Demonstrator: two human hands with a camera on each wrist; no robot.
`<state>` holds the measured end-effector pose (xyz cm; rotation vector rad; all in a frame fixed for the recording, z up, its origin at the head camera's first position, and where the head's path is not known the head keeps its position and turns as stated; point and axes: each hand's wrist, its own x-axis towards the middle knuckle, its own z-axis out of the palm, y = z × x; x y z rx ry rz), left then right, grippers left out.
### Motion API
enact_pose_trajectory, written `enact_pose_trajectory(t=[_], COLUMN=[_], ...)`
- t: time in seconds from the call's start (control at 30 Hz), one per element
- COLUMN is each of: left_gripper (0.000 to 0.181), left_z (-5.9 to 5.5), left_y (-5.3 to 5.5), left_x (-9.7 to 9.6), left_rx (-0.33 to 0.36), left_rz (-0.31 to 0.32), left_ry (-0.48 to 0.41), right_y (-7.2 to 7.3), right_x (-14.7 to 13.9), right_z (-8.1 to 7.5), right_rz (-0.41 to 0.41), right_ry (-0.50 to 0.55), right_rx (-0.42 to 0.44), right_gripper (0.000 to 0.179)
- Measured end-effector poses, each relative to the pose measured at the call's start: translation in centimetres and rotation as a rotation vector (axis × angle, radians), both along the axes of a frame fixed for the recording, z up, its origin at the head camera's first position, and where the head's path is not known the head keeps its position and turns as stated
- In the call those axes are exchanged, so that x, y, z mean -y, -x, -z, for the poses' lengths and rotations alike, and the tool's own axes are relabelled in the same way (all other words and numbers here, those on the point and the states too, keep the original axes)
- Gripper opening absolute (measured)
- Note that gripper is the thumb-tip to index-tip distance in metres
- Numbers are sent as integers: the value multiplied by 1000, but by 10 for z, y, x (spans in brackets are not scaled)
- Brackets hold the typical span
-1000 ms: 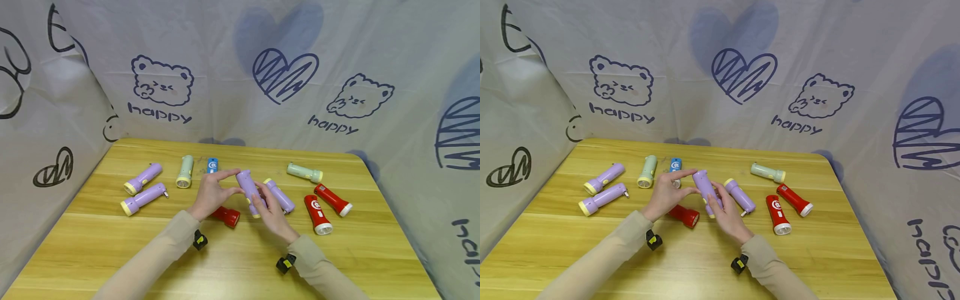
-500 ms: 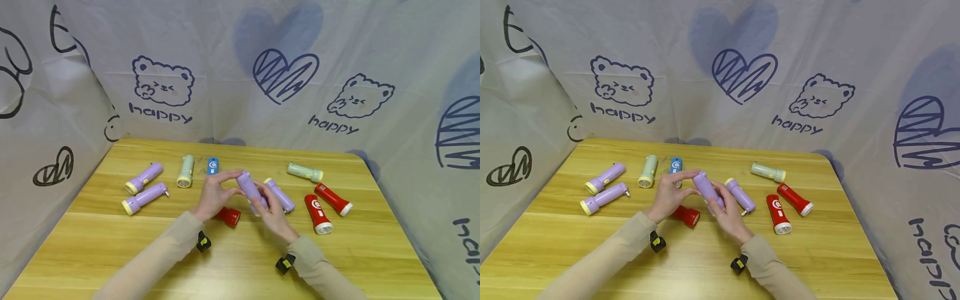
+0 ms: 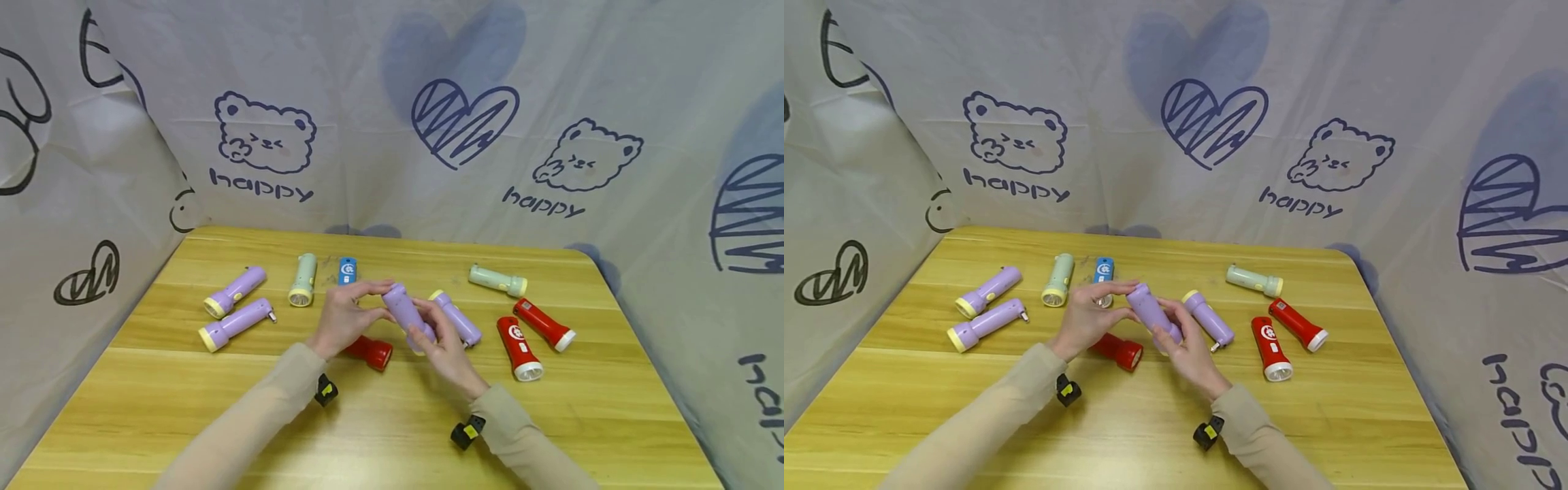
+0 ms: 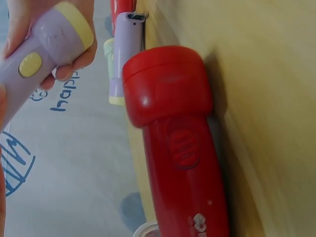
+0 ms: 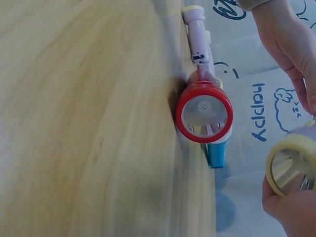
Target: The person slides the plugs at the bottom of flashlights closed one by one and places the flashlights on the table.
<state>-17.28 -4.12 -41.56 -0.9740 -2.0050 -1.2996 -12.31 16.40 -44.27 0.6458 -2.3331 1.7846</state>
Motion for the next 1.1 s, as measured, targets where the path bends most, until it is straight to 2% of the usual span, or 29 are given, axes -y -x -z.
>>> enact_pose_trajectory(t=[0.17, 0.37, 0.43, 0.67, 0.8, 0.93, 1.1], left_gripper=[42, 43, 44, 43, 42, 43, 42], left_z=[-3, -5, -7, -11, -13, -15, -16], left_y=[2, 5, 6, 8, 9, 11, 16], left_x=[6, 11, 12, 18, 20, 23, 25], left_rx=[-10, 0, 7, 88, 139, 158, 173], left_rz=[0, -12, -7, 4, 19, 33, 42], left_ry=[40, 81, 89, 115, 129, 168, 220], right_y=[1, 3, 3, 5, 6, 7, 8], right_x=[-3, -8, -11, -17, -22, -25, -26], right_z=[-1, -8, -10, -13, -16, -19, -21], right_rz=[-56, -128, -156, -211, -286, -335, -356], right_ry=[-18, -22, -24, -82, -79, -108, -179], right_rx=[40, 216, 251, 279, 299, 318, 289], right_gripper=[43, 44, 44, 47, 53, 59, 63])
